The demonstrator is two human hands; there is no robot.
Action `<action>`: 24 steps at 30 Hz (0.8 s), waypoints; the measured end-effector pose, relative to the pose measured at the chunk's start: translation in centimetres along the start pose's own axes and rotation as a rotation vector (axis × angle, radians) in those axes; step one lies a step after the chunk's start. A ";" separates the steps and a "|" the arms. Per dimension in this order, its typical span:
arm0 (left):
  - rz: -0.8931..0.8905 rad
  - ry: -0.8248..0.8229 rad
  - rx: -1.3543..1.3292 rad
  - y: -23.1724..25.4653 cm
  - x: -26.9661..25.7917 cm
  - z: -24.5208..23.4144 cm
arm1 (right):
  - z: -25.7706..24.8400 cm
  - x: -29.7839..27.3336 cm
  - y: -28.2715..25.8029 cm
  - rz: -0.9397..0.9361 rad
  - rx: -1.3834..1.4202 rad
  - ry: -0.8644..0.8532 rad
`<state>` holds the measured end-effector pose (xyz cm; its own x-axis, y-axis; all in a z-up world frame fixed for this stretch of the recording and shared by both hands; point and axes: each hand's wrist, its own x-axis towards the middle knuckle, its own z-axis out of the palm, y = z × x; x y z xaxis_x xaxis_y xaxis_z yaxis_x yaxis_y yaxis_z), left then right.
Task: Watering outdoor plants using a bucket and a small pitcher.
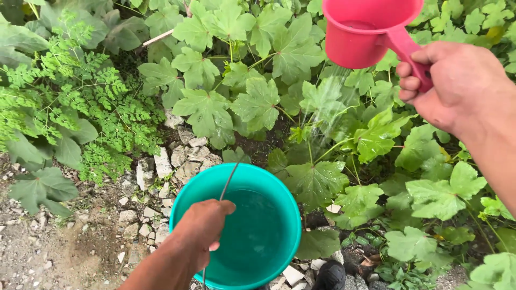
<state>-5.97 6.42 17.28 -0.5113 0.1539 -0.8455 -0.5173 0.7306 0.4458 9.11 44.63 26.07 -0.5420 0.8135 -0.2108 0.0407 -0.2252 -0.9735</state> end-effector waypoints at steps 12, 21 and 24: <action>-0.125 -0.076 0.023 -0.4 -1.1 0.6 | 1.5 -0.1 0.3 0.048 0.007 0.021; -0.147 -0.084 0.093 -0.8 -1.0 0.1 | -2.5 -0.8 3.1 0.019 -0.075 0.000; -0.169 -0.064 0.096 -0.9 -1.1 0.0 | -5.0 0.1 4.4 0.025 -0.057 -0.010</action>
<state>-4.95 5.59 17.78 -0.3762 0.0635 -0.9243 -0.5229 0.8090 0.2684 13.45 46.37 21.35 -0.5489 0.8023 -0.2347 0.1021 -0.2143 -0.9714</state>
